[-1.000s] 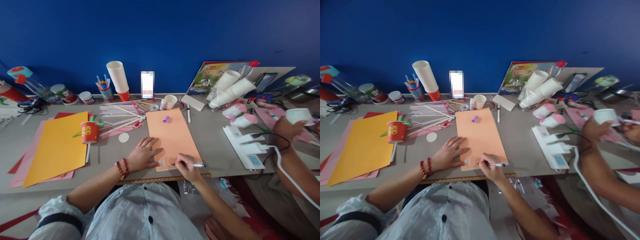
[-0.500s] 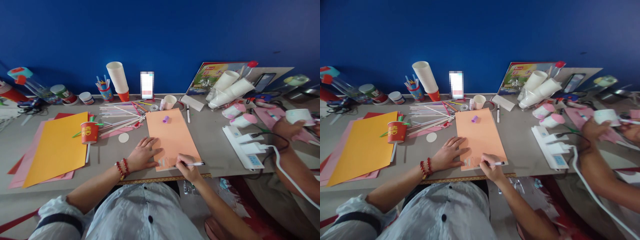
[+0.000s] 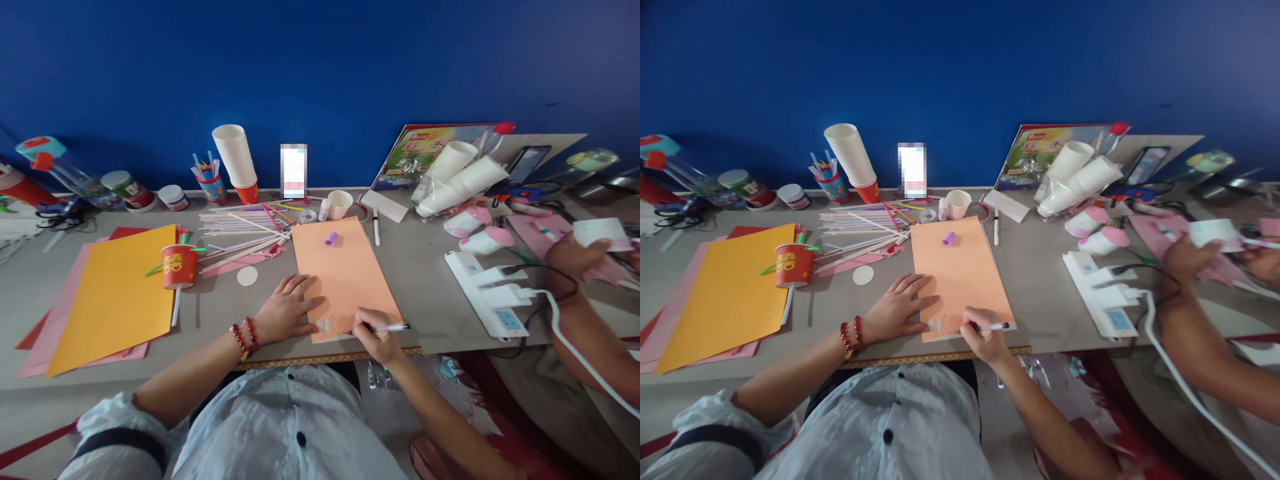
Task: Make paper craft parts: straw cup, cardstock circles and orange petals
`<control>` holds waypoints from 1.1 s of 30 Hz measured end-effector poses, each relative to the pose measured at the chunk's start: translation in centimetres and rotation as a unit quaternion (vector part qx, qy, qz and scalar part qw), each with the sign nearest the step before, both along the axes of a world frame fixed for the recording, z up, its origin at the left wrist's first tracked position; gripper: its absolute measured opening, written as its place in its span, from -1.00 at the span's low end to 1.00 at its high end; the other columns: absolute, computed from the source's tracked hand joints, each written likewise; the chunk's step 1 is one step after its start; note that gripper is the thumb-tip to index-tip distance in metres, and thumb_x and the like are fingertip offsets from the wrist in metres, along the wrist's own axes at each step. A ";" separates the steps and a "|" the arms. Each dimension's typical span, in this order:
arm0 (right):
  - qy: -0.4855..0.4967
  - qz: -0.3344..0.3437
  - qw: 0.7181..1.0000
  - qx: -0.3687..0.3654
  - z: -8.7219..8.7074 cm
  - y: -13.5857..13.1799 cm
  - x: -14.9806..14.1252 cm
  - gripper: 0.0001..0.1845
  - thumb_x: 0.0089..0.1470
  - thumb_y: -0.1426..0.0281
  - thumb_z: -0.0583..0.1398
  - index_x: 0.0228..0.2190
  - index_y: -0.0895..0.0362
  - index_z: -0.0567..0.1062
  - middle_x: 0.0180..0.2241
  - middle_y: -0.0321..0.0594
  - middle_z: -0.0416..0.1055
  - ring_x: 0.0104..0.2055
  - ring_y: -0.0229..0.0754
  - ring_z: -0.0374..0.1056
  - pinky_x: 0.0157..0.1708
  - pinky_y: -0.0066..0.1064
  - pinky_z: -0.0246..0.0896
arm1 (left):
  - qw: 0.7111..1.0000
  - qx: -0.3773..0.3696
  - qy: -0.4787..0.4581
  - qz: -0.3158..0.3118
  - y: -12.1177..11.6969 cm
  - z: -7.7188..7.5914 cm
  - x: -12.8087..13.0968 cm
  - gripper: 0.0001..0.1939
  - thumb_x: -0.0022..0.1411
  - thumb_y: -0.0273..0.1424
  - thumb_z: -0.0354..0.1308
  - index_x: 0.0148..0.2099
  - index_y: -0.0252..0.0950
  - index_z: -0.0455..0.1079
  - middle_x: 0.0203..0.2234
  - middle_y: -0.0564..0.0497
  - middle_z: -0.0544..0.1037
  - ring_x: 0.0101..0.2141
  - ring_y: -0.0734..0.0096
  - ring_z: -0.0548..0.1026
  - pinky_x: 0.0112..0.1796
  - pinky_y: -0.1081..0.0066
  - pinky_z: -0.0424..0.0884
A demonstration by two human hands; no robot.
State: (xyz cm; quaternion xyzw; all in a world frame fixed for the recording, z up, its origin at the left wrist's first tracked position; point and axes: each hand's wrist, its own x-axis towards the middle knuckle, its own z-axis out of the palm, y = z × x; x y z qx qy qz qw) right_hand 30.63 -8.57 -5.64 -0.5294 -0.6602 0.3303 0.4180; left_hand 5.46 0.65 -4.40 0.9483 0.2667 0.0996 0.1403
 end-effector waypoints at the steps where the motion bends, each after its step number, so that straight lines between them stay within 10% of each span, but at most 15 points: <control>1: 0.033 -0.012 0.999 -0.003 -0.1 0.0 0.1 -0.74 0.01 0.51 0.06 -0.65 0.08 0.18 -0.70 -0.42 0.10 -0.63 -0.31 0.03 -0.59 -0.44 -0.11 | 1.000 0.000 0.000 0.000 0.0 0.0 0.0 -0.34 0.23 0.11 0.09 0.28 -0.06 0.28 0.34 -0.21 0.10 0.30 -0.10 0.10 0.25 -0.12 0.03; 5: 0.126 -0.062 0.990 -0.032 -0.2 0.2 0.2 -0.76 0.03 0.50 0.05 -0.62 0.06 0.22 -0.70 -0.43 0.14 -0.67 -0.31 0.07 -0.63 -0.46 -0.05 | 1.000 -0.001 0.003 -0.001 0.0 0.0 0.0 -0.34 0.24 0.10 0.08 0.28 -0.06 0.28 0.34 -0.22 0.10 0.30 -0.10 0.09 0.25 -0.13 0.03; 33: -0.102 -0.042 0.994 0.022 0.8 1.5 -0.5 -0.78 0.04 0.49 0.07 -0.60 0.07 0.24 -0.68 -0.41 0.16 -0.62 -0.30 0.09 -0.56 -0.45 -0.04 | 1.000 -0.004 0.000 0.002 0.0 0.0 0.0 -0.35 0.23 0.09 0.11 0.27 -0.07 0.30 0.34 -0.20 0.11 0.30 -0.11 0.10 0.25 -0.14 0.03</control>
